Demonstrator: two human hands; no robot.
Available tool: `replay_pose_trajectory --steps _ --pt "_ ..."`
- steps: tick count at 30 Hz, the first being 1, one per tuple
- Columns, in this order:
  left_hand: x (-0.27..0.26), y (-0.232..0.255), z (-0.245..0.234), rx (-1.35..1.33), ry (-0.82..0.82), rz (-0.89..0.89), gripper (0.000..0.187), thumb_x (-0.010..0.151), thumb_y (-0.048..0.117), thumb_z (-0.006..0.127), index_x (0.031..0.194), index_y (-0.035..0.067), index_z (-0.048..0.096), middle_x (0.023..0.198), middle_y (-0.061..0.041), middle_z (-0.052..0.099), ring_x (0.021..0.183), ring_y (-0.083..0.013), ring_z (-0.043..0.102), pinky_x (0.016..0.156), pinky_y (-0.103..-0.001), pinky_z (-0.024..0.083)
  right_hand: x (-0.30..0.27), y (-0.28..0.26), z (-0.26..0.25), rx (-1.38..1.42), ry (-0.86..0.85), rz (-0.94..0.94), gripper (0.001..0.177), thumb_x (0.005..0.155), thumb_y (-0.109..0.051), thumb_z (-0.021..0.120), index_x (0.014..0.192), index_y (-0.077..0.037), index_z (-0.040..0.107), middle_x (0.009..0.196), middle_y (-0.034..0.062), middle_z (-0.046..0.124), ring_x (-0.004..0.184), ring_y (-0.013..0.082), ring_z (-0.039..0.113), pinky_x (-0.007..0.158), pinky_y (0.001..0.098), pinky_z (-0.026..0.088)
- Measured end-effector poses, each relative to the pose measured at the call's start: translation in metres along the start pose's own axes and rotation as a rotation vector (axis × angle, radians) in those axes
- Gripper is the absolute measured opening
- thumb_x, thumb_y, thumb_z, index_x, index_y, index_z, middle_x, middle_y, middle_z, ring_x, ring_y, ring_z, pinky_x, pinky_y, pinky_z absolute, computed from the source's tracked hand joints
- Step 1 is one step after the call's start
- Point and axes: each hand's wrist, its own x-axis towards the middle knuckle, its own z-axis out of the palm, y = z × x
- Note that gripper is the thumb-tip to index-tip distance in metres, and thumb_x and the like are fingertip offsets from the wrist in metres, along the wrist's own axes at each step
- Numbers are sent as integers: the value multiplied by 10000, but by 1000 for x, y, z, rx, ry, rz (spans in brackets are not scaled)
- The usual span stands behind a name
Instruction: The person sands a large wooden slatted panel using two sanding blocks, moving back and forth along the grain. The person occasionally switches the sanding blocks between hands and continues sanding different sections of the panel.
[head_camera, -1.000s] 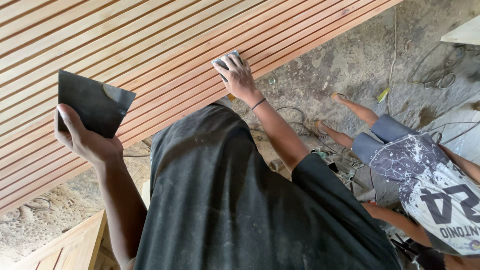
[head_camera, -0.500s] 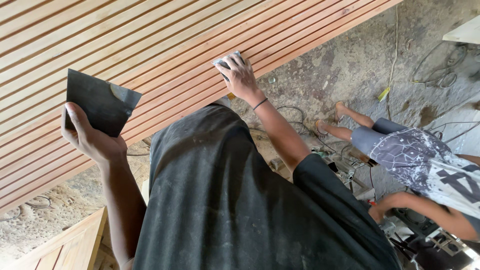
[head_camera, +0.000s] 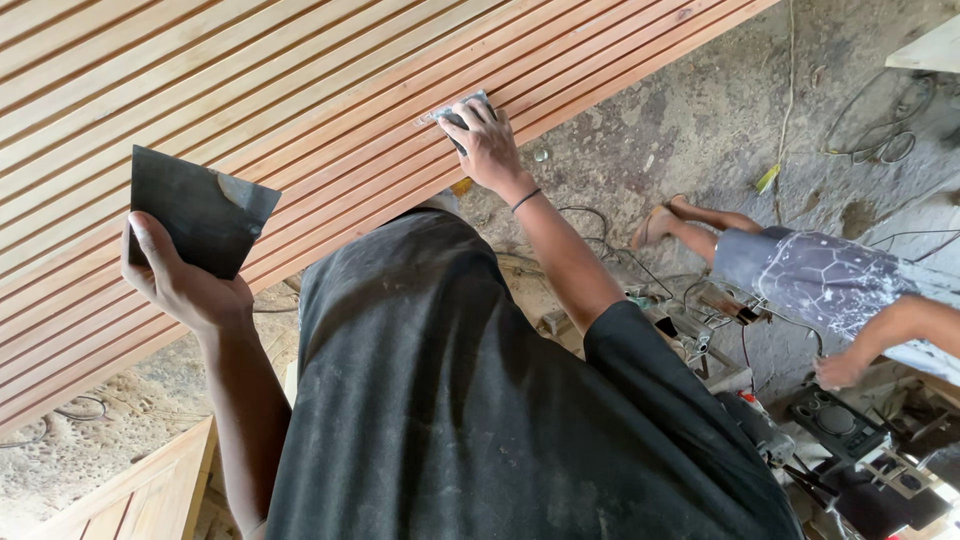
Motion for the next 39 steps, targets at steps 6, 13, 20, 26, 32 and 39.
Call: replay_pose_trajectory --steps 6,13,20,26,32,39 --pt "0 -6 0 -1 14 -8 616 1056 344 728 1410 -56 422 1366 -231 570 1216 -312 664 1022 -448 665 -2 8 2 -8 17 18 431 862 -75 724 1280 -180 750 1297 55 625 1260 273 531 986 485 430" --pt "0 -9 -2 7 8 -30 626 1054 352 728 1419 -50 417 1377 -217 573 1227 -314 668 1025 -451 664 -5 20 -3 15 47 27 439 854 -71 738 1274 -196 752 1285 40 630 1267 270 534 981 481 432" --pt "-7 -12 4 55 -36 -10 595 1076 354 724 1392 -74 459 1354 -219 581 1191 -296 654 984 -425 645 -6 33 -3 -9 22 31 476 825 -42 750 1273 -202 754 1279 53 628 1279 274 535 993 481 425" --pt "-9 -14 7 38 36 -53 590 1031 335 726 1380 -37 431 1353 -218 574 1185 -295 668 982 -420 666 -7 42 -5 -22 58 7 476 841 -42 762 1291 -199 751 1312 50 618 1293 268 526 1025 484 423" --pt "-9 -14 13 33 -19 -46 569 1052 338 713 1378 -44 445 1362 -219 575 1203 -297 671 999 -434 665 -6 56 -9 -21 57 19 472 812 -45 773 1263 -187 755 1306 71 618 1301 289 514 994 509 405" --pt "-10 -21 16 40 -17 -30 566 1061 328 737 1372 -42 443 1359 -214 575 1202 -296 659 1006 -431 652 -7 71 -9 1 15 45 466 840 -27 760 1270 -208 756 1310 46 618 1320 281 507 1052 507 400"
